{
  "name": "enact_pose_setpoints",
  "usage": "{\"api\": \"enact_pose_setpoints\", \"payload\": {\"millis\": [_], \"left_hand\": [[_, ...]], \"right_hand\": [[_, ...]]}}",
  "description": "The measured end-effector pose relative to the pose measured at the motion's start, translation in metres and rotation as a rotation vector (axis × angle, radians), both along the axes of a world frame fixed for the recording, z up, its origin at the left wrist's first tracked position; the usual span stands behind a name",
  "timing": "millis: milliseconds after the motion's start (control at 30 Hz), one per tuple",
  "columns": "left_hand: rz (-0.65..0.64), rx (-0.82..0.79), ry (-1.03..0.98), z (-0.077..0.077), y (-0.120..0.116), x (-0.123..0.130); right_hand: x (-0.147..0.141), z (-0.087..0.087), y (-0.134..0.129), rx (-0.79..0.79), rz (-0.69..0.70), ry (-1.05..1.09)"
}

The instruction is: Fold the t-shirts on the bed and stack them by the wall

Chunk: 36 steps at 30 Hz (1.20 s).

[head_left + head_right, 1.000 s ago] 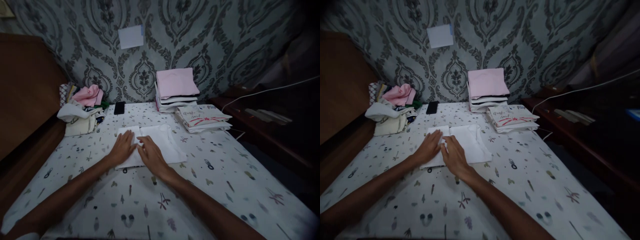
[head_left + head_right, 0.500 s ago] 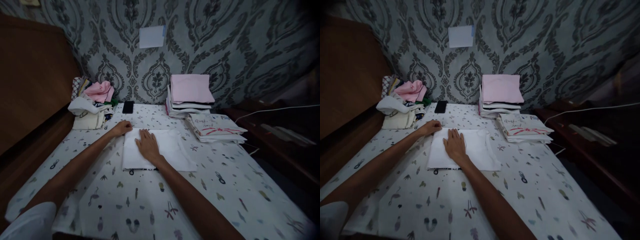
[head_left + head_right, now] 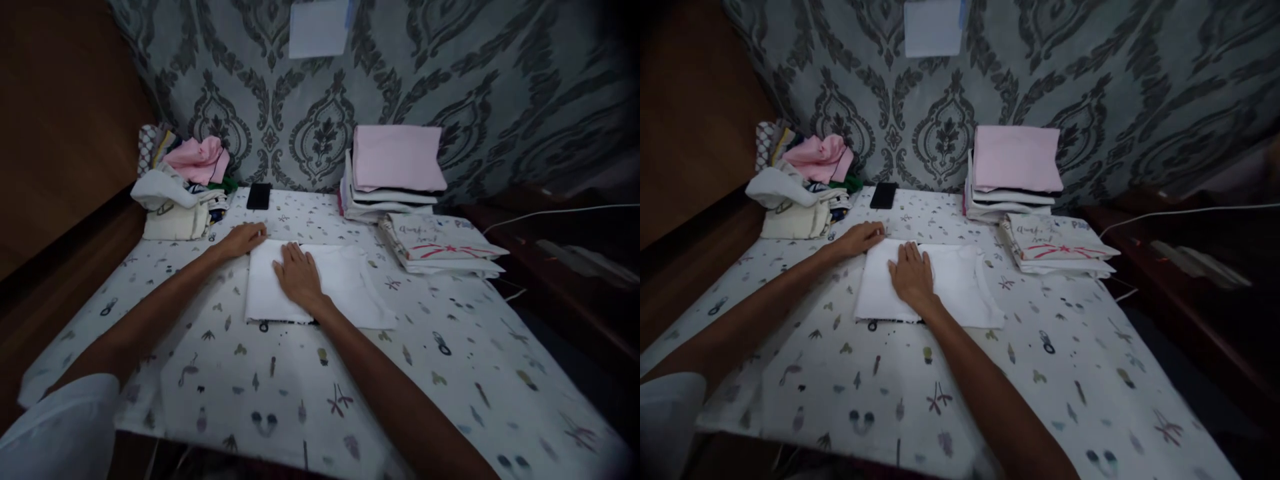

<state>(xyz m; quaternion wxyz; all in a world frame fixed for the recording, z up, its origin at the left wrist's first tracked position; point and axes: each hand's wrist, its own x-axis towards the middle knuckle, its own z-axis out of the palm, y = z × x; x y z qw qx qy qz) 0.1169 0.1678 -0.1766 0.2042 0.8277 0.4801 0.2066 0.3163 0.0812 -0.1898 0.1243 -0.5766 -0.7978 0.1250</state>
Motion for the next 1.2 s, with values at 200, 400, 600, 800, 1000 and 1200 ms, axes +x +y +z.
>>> {"api": "enact_pose_setpoints", "payload": {"millis": [200, 400, 600, 800, 1000, 1200], "left_hand": [[0.167, 0.257, 0.083, 0.004, -0.072, 0.005], [-0.038, 0.240, 0.177, 0.008, -0.181, 0.011], [0.070, 0.296, 0.296, 0.001, -0.195, 0.030], [0.192, 0.200, 0.534, 0.010, -0.191, 0.046], [0.312, 0.097, 0.548, 0.010, -0.203, 0.039], [0.272, 0.021, 0.463, 0.018, -0.212, 0.031]], "right_hand": [[0.000, -0.005, 0.002, 0.002, 0.009, 0.023], [0.000, -0.004, 0.003, -0.028, -0.004, 0.020], [0.001, -0.005, 0.004, -0.024, 0.019, 0.042], [0.000, -0.004, 0.001, 0.008, 0.010, 0.018], [0.000, -0.011, 0.002, 0.067, 0.030, 0.026], [0.002, -0.006, -0.001, 0.032, 0.025, 0.038]]}}
